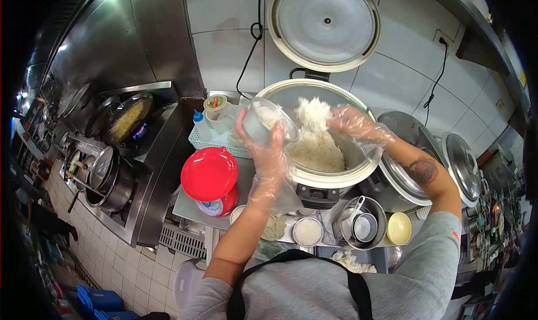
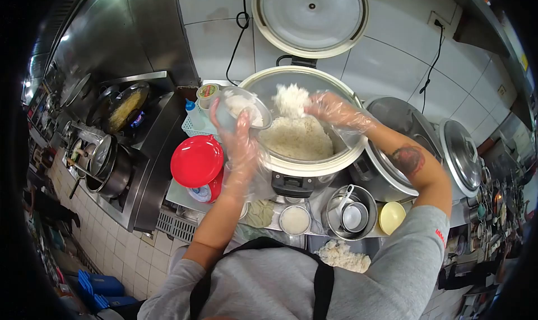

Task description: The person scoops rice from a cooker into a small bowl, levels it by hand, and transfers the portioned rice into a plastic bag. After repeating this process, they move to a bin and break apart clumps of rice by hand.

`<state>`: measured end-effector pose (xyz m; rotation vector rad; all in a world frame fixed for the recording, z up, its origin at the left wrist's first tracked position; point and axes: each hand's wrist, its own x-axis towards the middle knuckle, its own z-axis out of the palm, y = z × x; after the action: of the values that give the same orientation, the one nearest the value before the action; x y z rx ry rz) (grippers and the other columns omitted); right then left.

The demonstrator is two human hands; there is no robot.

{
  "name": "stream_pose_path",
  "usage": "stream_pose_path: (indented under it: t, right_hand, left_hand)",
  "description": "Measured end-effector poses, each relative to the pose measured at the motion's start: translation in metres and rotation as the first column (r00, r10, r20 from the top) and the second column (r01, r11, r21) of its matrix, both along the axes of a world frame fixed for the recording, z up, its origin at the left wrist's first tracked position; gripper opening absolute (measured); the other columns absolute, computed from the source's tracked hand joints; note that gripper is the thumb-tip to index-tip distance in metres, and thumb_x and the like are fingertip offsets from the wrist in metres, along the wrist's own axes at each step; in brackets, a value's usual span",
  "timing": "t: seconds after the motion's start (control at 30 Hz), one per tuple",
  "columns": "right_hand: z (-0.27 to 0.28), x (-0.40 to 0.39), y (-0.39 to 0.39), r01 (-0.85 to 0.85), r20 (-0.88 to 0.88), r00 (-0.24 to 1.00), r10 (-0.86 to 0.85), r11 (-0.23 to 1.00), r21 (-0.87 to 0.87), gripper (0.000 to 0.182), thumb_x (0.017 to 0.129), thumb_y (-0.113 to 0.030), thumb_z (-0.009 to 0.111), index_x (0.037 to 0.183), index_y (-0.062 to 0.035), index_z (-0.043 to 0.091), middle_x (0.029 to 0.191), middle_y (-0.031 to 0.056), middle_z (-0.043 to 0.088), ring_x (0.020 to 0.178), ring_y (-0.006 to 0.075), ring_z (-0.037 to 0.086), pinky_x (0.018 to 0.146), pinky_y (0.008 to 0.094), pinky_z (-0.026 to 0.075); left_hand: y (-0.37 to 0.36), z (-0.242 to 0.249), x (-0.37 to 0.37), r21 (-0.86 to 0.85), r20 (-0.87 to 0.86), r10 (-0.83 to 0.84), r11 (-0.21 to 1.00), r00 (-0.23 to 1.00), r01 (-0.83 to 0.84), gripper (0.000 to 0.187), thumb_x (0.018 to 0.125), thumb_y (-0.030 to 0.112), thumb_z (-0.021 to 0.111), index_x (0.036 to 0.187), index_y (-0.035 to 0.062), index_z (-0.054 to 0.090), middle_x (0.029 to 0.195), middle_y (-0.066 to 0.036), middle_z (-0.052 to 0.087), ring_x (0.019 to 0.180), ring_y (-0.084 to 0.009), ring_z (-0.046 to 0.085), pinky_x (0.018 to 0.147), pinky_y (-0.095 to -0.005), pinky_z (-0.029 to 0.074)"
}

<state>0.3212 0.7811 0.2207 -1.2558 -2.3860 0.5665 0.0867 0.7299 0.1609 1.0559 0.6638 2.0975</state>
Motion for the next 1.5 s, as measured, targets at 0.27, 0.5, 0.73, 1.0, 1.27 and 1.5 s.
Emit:
stream_pose_path:
  t: [0.27,0.5,0.73,1.0,1.27,1.5]
  right_hand:
    - [0.025,-0.039,-0.073,0.116,0.017,0.992,-0.126,0.948,0.296,0.045,0.094,-0.011,0.044,0.138,-0.0001,0.04,0.108,0.0275,0.058,0.099,0.0415,0.058,0.089,0.0442,0.046]
    - [0.048,-0.039,-0.079,-0.04,0.337,0.937,-0.095,0.927,0.373,0.047,0.097,-0.022,0.042,0.139,-0.0005,0.038,0.107,0.0253,0.061,0.104,0.0402,0.059,0.091,0.0442,0.047]
    - [0.036,-0.025,0.052,-0.186,0.585,0.802,-0.124,0.878,0.441,0.039,0.086,-0.011,0.053,0.124,0.0002,0.054,0.098,0.0215,0.065,0.086,0.0295,0.064,0.076,0.0409,0.053]
    - [-0.167,-0.056,0.103,-0.211,0.525,0.821,0.224,0.974,-0.085,0.018,0.081,-0.016,0.059,0.092,-0.0024,0.064,0.075,0.0175,0.064,0.067,0.0296,0.059,0.063,0.0414,0.048]
    - [-0.187,-0.043,0.086,-0.488,0.396,0.744,0.538,0.843,-0.227,0.024,0.08,-0.015,0.058,0.1,-0.0036,0.065,0.072,0.0133,0.063,0.062,0.0213,0.054,0.058,0.0369,0.045]
    - [-0.14,-0.03,0.057,-0.397,0.168,0.786,0.595,0.694,-0.601,0.034,0.082,-0.015,0.059,0.113,-0.0021,0.062,0.075,0.0098,0.063,0.063,0.014,0.051,0.058,0.0322,0.044]
  left_hand:
    - [0.015,0.031,0.041,-0.19,0.404,-0.433,0.822,0.806,0.537,0.064,0.086,0.019,0.069,0.137,0.0138,0.03,0.126,-0.013,0.05,0.113,-0.0254,0.055,0.091,-0.0403,0.051]
    - [0.009,0.025,0.024,-0.19,0.501,-0.525,0.709,0.688,0.679,0.059,0.091,0.033,0.062,0.136,0.0037,0.039,0.135,-0.016,0.048,0.122,-0.03,0.052,0.1,-0.0497,0.047]
    - [0.014,-0.003,-0.001,0.007,0.628,-0.575,0.678,0.524,0.735,0.066,0.085,0.017,0.066,0.141,0.009,0.033,0.132,-0.014,0.048,0.118,-0.0272,0.053,0.101,-0.0422,0.047]
    - [0.012,-0.005,0.008,0.049,0.235,-0.31,0.95,0.921,0.307,0.075,0.072,0.013,0.064,0.14,0.0024,0.035,0.143,-0.011,0.036,0.133,-0.0232,0.034,0.111,-0.0368,0.03]
    - [0.012,-0.004,0.006,0.094,0.235,-0.293,0.956,0.927,0.278,0.078,0.072,0.023,0.064,0.14,0.0003,0.035,0.144,-0.012,0.036,0.134,-0.0243,0.034,0.112,-0.0385,0.029]
    - [0.009,-0.005,0.007,0.049,0.334,-0.268,0.962,0.904,0.267,0.078,0.071,0.025,0.063,0.141,0.0032,0.035,0.138,-0.013,0.039,0.126,-0.0259,0.041,0.106,-0.0393,0.037]
